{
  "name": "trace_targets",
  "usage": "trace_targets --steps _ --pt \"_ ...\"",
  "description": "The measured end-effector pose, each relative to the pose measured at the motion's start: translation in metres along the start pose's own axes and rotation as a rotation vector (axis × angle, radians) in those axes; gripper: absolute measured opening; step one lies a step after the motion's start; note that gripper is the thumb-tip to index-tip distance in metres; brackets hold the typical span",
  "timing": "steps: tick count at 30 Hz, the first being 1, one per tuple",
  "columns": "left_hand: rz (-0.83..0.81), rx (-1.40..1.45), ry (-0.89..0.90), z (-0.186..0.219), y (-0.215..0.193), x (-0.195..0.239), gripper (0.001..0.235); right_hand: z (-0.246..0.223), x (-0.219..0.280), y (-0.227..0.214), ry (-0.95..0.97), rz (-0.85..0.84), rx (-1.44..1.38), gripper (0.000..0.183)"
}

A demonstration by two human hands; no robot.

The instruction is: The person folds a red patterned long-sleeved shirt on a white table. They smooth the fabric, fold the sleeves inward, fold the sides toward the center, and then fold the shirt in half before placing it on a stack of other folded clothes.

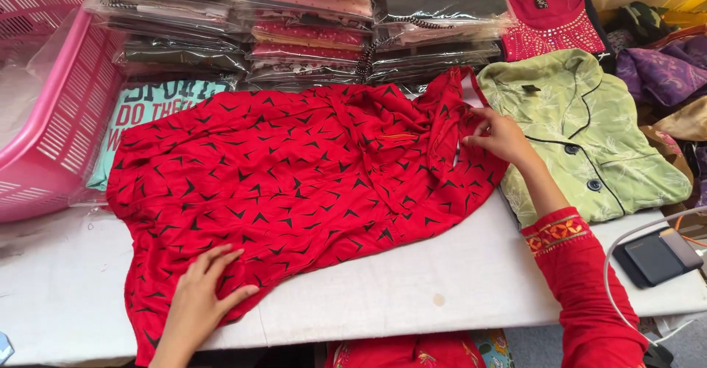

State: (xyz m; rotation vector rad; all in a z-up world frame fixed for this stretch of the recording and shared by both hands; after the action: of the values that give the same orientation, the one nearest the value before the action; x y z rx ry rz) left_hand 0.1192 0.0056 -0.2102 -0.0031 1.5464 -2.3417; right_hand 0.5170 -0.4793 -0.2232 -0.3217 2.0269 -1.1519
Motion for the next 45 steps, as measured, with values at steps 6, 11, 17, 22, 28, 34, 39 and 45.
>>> trace_targets --steps 6,11,17,22,28,34,39,45 --pt "-0.141 -0.215 -0.075 0.013 0.026 0.005 0.071 0.041 0.014 0.018 0.330 -0.290 -0.273 0.034" --pt "0.167 0.014 0.134 0.028 0.007 0.016 0.027 -0.010 0.004 -0.028 0.007 0.015 -0.168 0.023" --pt "0.505 -0.014 0.222 0.035 -0.026 0.038 0.030 -0.048 -0.011 -0.024 0.019 -0.044 -0.220 0.029" --pt "0.642 -0.089 0.272 0.011 -0.013 0.046 0.029 -0.013 -0.006 -0.024 0.091 -0.271 -0.233 0.035" --pt "0.488 -0.411 0.430 0.040 -0.003 0.039 0.041 0.081 0.030 -0.109 0.230 0.227 -0.876 0.009" --pt "0.395 -0.500 0.208 -0.011 0.000 0.048 0.040 0.072 0.057 -0.171 0.181 0.528 -1.153 0.004" --pt "0.548 -0.134 -0.007 -0.054 -0.040 0.058 0.020 0.106 0.073 -0.155 0.229 0.469 -0.957 0.005" --pt "0.734 -0.093 0.522 -0.199 -0.024 0.147 0.025 0.067 0.087 -0.113 0.436 -0.044 -0.626 0.023"
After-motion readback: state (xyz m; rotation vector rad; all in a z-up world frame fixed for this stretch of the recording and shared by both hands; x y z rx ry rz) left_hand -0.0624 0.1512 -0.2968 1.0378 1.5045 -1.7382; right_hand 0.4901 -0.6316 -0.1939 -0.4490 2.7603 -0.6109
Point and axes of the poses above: each hand's wrist, its own x-axis away from the middle knuckle, its own y-axis out of the palm, z = x × y, the point moved 8 cm from there along -x, towards the middle knuckle, and after that the axes turned 7 degrees about -y, right-handed, at the moved point
